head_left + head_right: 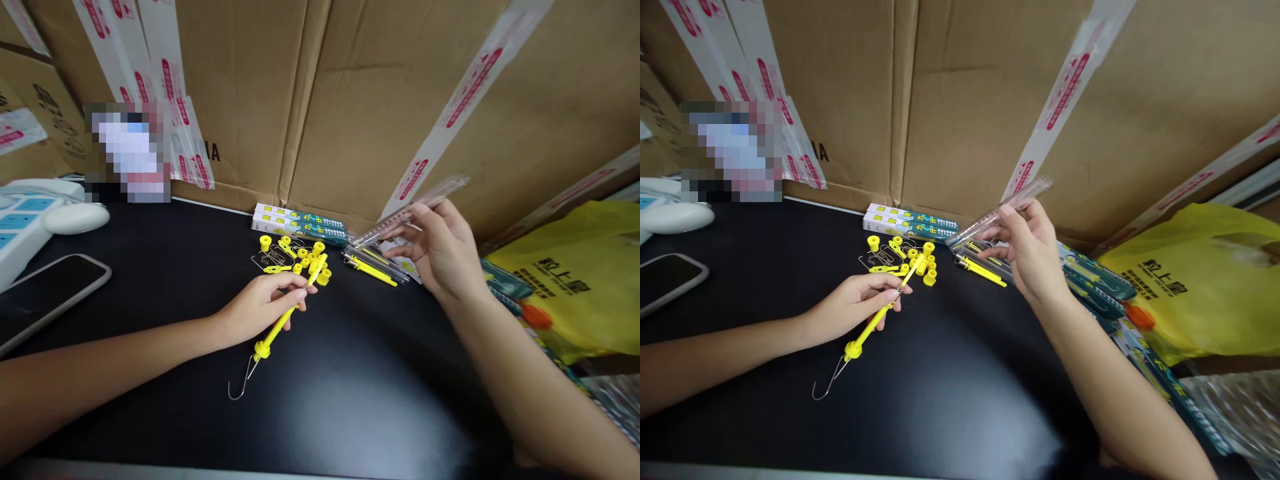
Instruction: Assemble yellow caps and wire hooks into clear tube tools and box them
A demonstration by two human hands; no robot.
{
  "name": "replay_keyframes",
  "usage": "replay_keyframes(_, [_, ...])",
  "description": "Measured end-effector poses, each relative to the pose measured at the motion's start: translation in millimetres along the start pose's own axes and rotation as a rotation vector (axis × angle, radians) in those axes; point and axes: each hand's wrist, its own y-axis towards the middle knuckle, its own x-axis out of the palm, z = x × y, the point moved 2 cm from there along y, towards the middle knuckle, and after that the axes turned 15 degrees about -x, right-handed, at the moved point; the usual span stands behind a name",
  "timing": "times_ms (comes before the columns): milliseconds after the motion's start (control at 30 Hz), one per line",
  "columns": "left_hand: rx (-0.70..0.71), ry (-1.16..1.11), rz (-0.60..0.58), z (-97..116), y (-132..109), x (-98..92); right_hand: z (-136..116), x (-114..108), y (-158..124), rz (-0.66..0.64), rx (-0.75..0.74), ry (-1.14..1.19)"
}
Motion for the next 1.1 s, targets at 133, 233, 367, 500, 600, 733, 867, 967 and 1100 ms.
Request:
replay_keyframes(133, [0.001,0.033,-0.027,0,-1,1.3,16,4,0,0.008,0.117,0.114])
replay_keyframes(233, [0.005,0.066,-0.046,-1,-2,2.0,21,11,-5,-0.036,0.193,0.158])
replay_keyframes(367, [0.013,0.085,-0.048,0,-2,2.5,22,19,-12,-0.056,0.260,0.184])
replay_keyframes(500, [0.013,0.090,-0.045,1,-3,2.9,21,21,-14,-0.121,0.268,0.132])
replay_keyframes(600, [0.012,0.101,-0.040,2,-4,3.3,22,22,-16,-0.158,0.264,0.104])
replay_keyframes(733, [0.006,0.101,-0.023,4,-4,3.1,22,28,-23,-0.188,0.295,0.159])
replay_keyframes(867, [0.011,0.117,-0.001,4,-4,2.4,20,35,-31,-0.220,0.319,0.227])
replay_keyframes(967, [0.020,0.107,0.001,3,-3,2.5,19,38,-35,-0.236,0.318,0.244])
replay_keyframes(1100, [0.026,-0.015,-0.021,0,-1,3.0,18,40,-38,-0.244,0.299,0.219])
